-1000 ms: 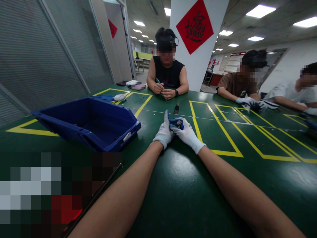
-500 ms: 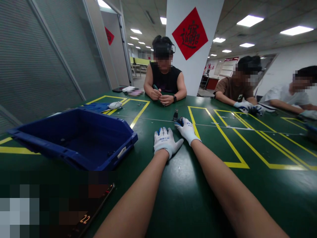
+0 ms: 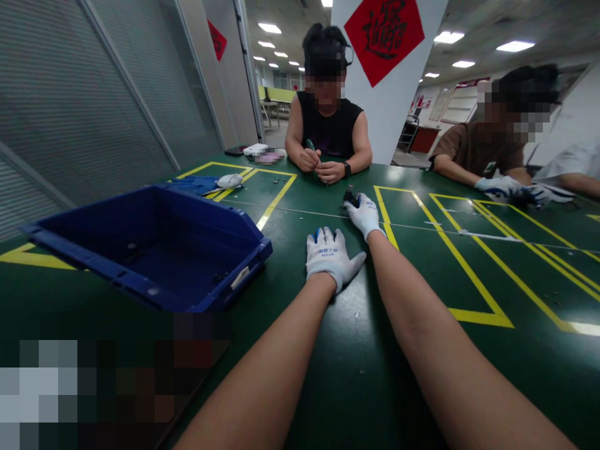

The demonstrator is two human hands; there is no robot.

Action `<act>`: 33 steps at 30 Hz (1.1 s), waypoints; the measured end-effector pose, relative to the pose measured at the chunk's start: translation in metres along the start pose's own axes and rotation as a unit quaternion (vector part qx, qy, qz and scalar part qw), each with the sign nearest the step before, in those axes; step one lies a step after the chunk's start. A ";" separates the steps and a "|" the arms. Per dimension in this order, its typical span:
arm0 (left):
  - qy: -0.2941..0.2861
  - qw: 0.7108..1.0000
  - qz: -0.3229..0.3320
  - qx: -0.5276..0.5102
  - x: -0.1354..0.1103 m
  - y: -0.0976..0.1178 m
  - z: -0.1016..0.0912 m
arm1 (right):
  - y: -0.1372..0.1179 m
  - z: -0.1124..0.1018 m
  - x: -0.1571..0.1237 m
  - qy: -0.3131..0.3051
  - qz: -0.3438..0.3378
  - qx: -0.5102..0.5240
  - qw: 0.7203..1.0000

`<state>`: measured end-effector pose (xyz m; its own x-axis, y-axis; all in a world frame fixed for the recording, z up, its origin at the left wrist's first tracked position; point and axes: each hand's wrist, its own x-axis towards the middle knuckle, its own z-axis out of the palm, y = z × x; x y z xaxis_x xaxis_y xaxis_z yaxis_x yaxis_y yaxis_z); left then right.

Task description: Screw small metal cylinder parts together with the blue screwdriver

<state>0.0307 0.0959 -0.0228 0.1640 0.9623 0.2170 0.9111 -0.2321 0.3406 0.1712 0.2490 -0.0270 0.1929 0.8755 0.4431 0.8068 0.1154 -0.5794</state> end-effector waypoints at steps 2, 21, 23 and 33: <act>-0.003 1.000 -0.002 -0.008 -0.001 0.002 -0.001 | 0.003 0.001 0.002 0.017 -0.001 0.013 1.000; -0.004 1.000 -0.002 -0.006 -0.003 0.004 -0.003 | 0.009 -0.007 0.000 0.092 -0.040 0.100 0.990; -0.002 1.000 -0.001 -0.011 -0.004 0.004 -0.003 | 0.005 -0.007 -0.001 0.102 -0.042 0.090 0.990; -0.003 1.000 0.005 -0.001 -0.004 0.003 -0.004 | 0.022 -0.042 0.028 0.279 0.108 0.235 0.925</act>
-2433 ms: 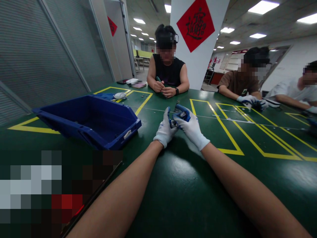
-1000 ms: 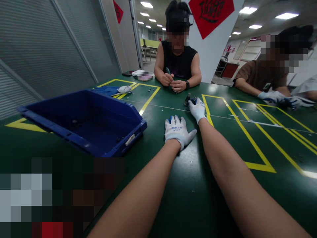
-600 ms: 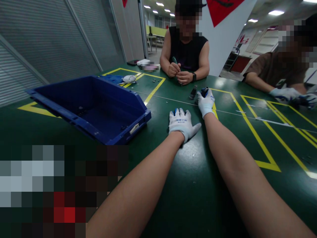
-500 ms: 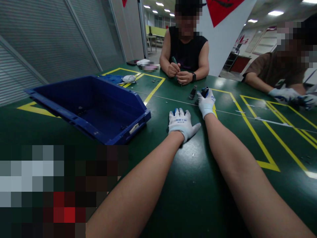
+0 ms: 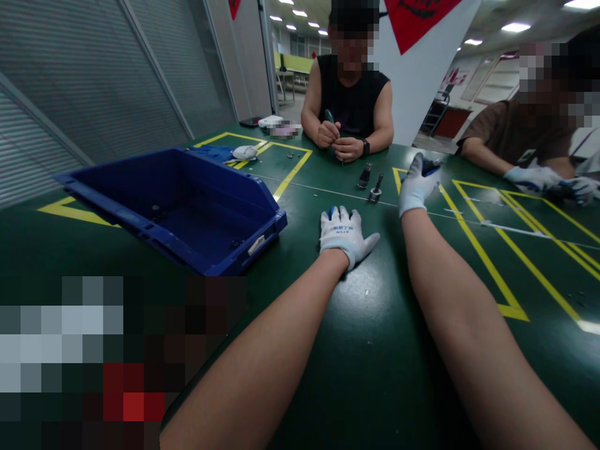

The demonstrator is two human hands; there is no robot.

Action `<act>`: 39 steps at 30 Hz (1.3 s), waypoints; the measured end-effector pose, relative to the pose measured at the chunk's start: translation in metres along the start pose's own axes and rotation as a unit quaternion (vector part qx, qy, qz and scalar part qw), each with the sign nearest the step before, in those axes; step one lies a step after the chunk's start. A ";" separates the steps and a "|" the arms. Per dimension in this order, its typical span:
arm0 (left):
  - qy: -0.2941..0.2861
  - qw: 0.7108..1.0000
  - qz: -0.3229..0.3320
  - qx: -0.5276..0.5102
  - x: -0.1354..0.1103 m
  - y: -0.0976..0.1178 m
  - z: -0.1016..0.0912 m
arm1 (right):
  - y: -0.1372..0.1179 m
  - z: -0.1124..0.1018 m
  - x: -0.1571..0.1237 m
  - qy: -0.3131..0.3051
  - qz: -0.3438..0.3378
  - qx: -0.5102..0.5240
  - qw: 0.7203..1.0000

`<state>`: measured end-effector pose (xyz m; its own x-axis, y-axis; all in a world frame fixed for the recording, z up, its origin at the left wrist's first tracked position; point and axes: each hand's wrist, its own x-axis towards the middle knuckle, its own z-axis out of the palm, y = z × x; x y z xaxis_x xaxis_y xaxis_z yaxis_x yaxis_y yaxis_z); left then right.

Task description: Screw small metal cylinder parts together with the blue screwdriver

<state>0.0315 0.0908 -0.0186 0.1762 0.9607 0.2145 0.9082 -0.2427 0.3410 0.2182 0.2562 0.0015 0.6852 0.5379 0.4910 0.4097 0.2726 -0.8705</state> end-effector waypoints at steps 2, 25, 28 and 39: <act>0.001 1.000 0.001 -0.008 0.000 0.000 0.000 | 0.015 -0.014 0.013 -0.023 0.059 0.008 0.998; -0.010 1.000 -0.003 -0.002 0.000 0.001 -0.003 | -0.018 0.005 -0.044 -0.276 -0.135 -0.033 0.951; -0.012 1.000 0.000 0.006 0.000 0.001 -0.003 | -0.021 0.008 -0.047 -0.263 -0.165 -0.084 0.947; -0.041 0.996 -0.013 0.075 -0.001 0.004 -0.005 | -0.016 -0.006 -0.050 -0.351 -0.118 -0.212 0.904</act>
<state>0.0331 0.0882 -0.0133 0.1762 0.9758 0.1292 0.9584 -0.2000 0.2035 0.1807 0.2198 -0.0089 0.0586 0.9191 0.3897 0.7913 0.1952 -0.5794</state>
